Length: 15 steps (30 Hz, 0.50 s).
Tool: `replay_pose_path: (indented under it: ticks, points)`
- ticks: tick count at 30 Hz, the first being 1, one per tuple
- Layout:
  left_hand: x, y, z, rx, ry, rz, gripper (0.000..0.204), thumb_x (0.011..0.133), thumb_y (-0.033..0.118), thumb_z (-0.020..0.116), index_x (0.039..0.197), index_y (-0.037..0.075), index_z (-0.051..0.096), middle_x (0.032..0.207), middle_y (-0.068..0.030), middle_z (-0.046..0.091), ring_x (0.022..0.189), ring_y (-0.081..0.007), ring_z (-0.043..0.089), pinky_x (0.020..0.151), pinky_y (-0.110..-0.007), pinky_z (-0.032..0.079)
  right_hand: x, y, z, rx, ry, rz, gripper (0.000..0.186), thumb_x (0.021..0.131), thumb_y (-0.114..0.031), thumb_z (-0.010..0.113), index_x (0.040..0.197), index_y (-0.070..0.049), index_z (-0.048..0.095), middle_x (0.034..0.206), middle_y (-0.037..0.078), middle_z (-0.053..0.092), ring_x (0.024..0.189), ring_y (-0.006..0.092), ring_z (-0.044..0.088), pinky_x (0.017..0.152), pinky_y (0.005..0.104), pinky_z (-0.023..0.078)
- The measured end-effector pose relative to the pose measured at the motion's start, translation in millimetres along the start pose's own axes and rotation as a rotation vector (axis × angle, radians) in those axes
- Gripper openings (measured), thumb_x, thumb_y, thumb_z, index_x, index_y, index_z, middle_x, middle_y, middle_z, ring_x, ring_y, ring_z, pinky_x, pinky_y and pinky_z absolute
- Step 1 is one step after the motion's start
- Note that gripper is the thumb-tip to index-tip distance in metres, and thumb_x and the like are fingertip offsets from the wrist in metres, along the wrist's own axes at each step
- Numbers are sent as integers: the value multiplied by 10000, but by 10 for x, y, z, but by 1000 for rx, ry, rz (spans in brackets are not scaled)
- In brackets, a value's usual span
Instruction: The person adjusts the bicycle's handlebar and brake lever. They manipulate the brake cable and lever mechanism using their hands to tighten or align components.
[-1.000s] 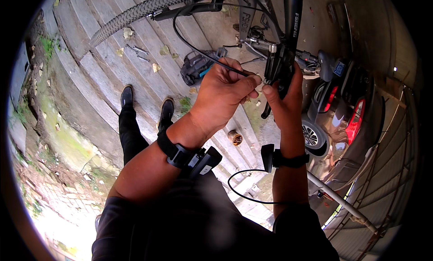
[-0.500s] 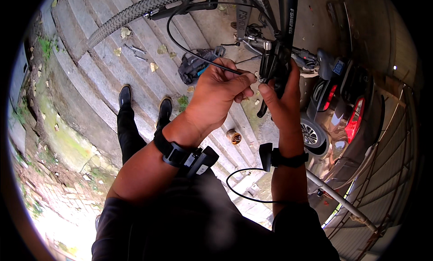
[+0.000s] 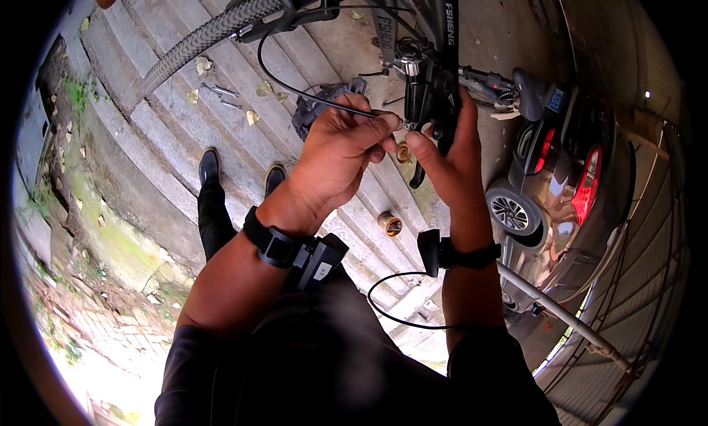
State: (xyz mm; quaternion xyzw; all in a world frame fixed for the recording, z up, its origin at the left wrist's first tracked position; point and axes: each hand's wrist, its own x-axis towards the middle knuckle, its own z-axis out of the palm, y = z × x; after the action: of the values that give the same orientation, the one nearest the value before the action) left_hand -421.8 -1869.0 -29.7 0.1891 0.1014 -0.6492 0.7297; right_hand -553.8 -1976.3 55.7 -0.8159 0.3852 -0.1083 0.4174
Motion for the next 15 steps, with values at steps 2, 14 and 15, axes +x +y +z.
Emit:
replay_pose_path:
  ticks: [2,14,15]
  points:
    - [-5,18,4,18,1,5,274,934,-12,700,1055,85,474,873,-86,706,718,-158,682,584,-254,450,3,5,-4,-4,2,-3,883,876,-228,812,1526,43,279,1378,196,564,1244,255,582,1070,375,449]
    - [-41,34,66,227,30,177,265,933,-24,706,1024,57,471,911,-106,709,719,-134,675,602,-244,500,-1,16,-10,-68,17,-17,896,854,-251,834,1520,31,303,1346,188,580,1190,250,607,1000,360,491]
    - [-30,48,73,259,27,197,264,932,-30,705,1021,50,469,918,-111,708,725,-130,675,612,-243,513,-1,20,-14,-71,21,-16,903,850,-256,837,1520,30,304,1344,186,582,1187,250,609,997,358,492]
